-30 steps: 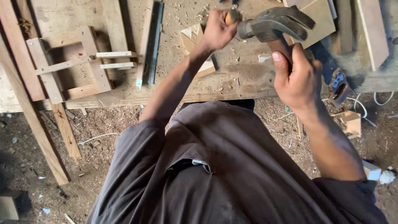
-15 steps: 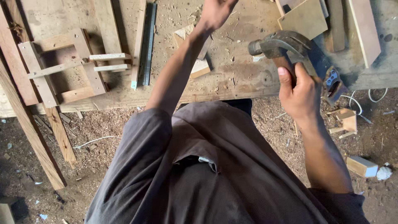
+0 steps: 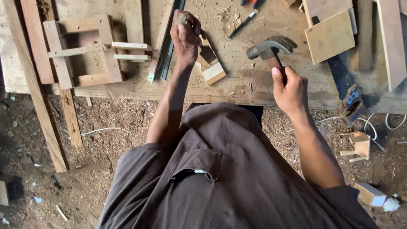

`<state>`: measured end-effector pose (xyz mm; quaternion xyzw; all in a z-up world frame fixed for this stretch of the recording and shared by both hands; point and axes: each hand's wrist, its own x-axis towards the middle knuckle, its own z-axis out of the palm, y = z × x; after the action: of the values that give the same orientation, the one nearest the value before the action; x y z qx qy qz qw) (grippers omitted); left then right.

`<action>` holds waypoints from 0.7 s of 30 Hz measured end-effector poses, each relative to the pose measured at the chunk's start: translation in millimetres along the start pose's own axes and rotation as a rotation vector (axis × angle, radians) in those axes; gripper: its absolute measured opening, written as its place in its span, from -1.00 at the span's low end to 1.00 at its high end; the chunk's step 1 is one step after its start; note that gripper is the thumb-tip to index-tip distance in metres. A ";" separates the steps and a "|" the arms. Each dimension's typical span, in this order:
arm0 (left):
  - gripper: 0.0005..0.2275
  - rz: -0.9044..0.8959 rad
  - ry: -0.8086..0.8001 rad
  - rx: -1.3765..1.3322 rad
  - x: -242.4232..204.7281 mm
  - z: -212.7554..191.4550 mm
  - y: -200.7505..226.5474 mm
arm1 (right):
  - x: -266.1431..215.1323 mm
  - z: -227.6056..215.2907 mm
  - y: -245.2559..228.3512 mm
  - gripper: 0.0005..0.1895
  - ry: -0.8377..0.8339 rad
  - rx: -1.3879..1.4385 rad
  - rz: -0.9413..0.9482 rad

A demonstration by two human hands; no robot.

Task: The person carves a small wooden block using a chisel and hammer. They repeatedly position the chisel on the block, strike it with the hammer, and remove wood shavings. The person also uses a pencil to mark the wood during the process.

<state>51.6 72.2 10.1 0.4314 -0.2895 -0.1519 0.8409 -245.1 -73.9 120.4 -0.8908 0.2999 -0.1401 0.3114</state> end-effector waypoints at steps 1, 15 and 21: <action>-0.63 0.017 -0.021 -0.021 -3.9 0.9 8.8 | 2.2 2.9 1.2 -0.62 0.003 0.001 -0.007; -0.70 0.167 0.327 0.682 -43.2 -13.2 0.0 | 30.1 182.6 59.5 -0.72 -0.162 0.195 0.387; -0.70 0.201 0.337 0.676 -50.0 -13.7 -4.1 | 33.5 234.0 95.4 -0.73 -0.144 0.306 0.248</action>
<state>20.7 103.9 -17.3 0.6726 -0.2217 0.1082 0.6977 -159.4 -44.3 -117.9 -0.7969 0.3597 -0.0806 0.4787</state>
